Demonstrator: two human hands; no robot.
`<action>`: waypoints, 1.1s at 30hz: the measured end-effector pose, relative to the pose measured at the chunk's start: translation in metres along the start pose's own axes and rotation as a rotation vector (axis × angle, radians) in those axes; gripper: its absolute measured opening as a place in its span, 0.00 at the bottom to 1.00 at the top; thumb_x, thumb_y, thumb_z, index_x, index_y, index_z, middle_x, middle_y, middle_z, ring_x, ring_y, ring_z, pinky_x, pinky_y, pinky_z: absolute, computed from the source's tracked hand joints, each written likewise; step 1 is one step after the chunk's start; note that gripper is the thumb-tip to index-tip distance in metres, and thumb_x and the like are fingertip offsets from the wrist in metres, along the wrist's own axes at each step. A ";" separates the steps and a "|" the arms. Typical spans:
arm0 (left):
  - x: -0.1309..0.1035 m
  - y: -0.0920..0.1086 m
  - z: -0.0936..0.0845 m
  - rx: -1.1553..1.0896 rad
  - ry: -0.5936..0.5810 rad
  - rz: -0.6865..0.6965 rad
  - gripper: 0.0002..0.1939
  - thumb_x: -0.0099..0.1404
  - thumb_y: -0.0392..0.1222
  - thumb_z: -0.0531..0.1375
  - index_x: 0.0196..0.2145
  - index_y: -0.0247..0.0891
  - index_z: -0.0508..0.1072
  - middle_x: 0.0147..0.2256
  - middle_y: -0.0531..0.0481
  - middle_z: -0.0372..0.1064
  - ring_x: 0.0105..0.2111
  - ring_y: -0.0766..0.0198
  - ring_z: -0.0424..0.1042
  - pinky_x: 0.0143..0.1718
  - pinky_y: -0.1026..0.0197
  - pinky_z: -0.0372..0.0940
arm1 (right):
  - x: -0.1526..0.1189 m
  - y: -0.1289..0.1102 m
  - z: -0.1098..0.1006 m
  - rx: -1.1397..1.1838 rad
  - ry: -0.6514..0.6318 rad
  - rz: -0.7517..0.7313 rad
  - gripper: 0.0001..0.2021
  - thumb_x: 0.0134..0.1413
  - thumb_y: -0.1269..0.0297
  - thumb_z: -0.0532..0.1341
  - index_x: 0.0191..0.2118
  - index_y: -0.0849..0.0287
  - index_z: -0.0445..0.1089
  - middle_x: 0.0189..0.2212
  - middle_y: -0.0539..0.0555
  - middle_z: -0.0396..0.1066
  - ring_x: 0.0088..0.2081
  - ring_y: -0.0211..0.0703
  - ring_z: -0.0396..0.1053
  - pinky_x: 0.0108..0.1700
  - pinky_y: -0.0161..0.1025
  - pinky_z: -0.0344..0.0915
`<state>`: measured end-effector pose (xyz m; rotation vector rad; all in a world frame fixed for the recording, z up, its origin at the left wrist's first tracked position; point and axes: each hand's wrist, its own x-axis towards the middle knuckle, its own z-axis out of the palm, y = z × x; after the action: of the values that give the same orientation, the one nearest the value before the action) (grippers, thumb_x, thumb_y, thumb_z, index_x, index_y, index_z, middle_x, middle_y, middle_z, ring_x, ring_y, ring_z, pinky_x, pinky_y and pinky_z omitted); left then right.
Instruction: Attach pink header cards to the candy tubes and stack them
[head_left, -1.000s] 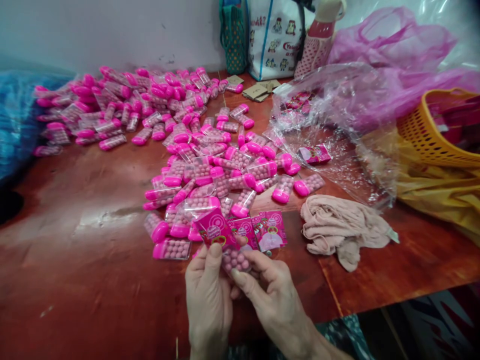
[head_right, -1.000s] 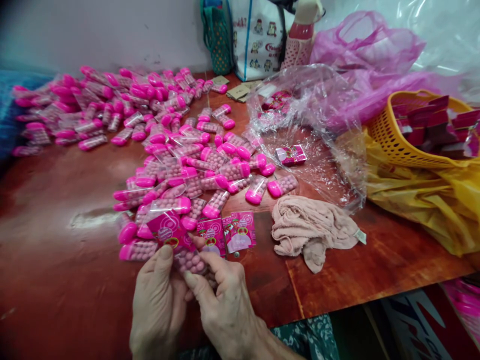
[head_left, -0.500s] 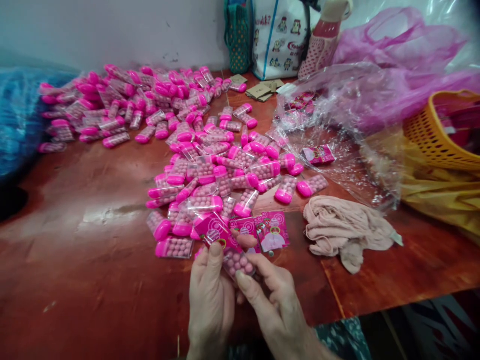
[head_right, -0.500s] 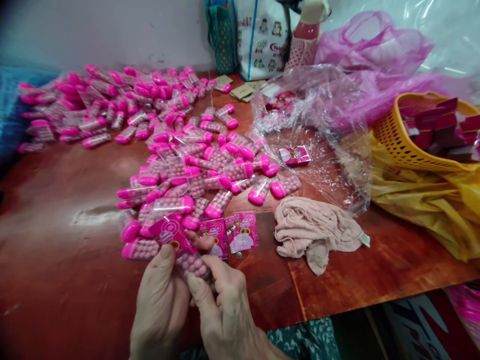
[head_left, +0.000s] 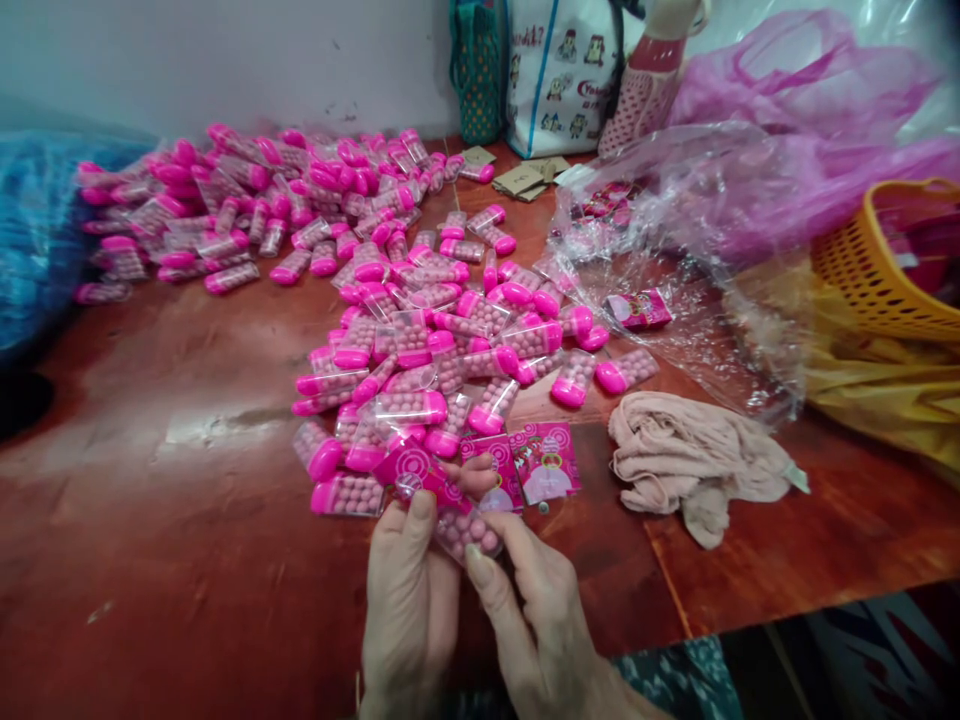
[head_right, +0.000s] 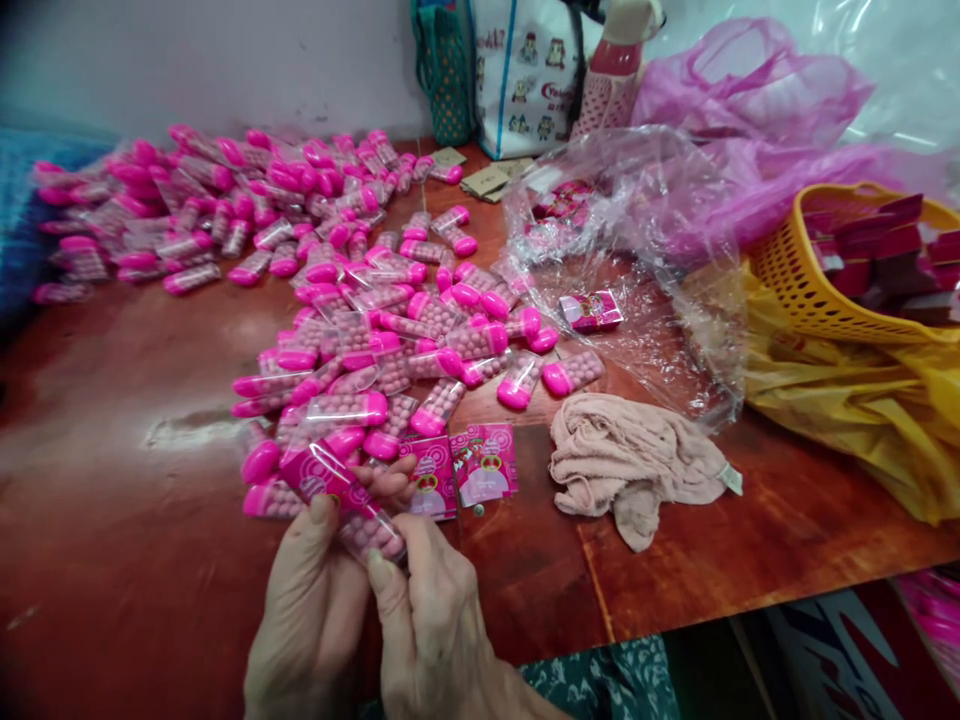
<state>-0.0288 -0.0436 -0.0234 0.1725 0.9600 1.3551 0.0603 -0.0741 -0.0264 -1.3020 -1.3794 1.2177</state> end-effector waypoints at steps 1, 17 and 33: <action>0.001 -0.001 0.000 0.010 0.000 -0.001 0.10 0.54 0.43 0.64 0.32 0.35 0.76 0.30 0.45 0.75 0.29 0.59 0.74 0.30 0.60 0.70 | 0.000 0.000 0.001 -0.012 0.002 -0.009 0.11 0.60 0.69 0.49 0.45 0.59 0.64 0.36 0.56 0.71 0.35 0.44 0.70 0.35 0.36 0.63; -0.002 -0.009 0.001 0.079 0.116 0.066 0.12 0.53 0.46 0.64 0.25 0.32 0.74 0.20 0.49 0.69 0.14 0.72 0.61 0.11 0.71 0.57 | 0.010 0.010 0.003 0.490 0.005 0.261 0.11 0.60 0.59 0.53 0.32 0.60 0.65 0.22 0.48 0.63 0.21 0.33 0.59 0.24 0.32 0.57; -0.012 -0.017 0.006 0.340 0.235 0.068 0.15 0.52 0.51 0.64 0.23 0.34 0.71 0.14 0.59 0.54 0.12 0.78 0.47 0.10 0.75 0.45 | 0.016 0.008 0.006 0.843 0.029 0.341 0.09 0.57 0.61 0.57 0.31 0.61 0.66 0.18 0.45 0.64 0.15 0.28 0.58 0.20 0.28 0.56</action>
<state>-0.0107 -0.0558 -0.0243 0.3105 1.3922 1.2850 0.0544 -0.0590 -0.0358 -0.9373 -0.4927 1.7381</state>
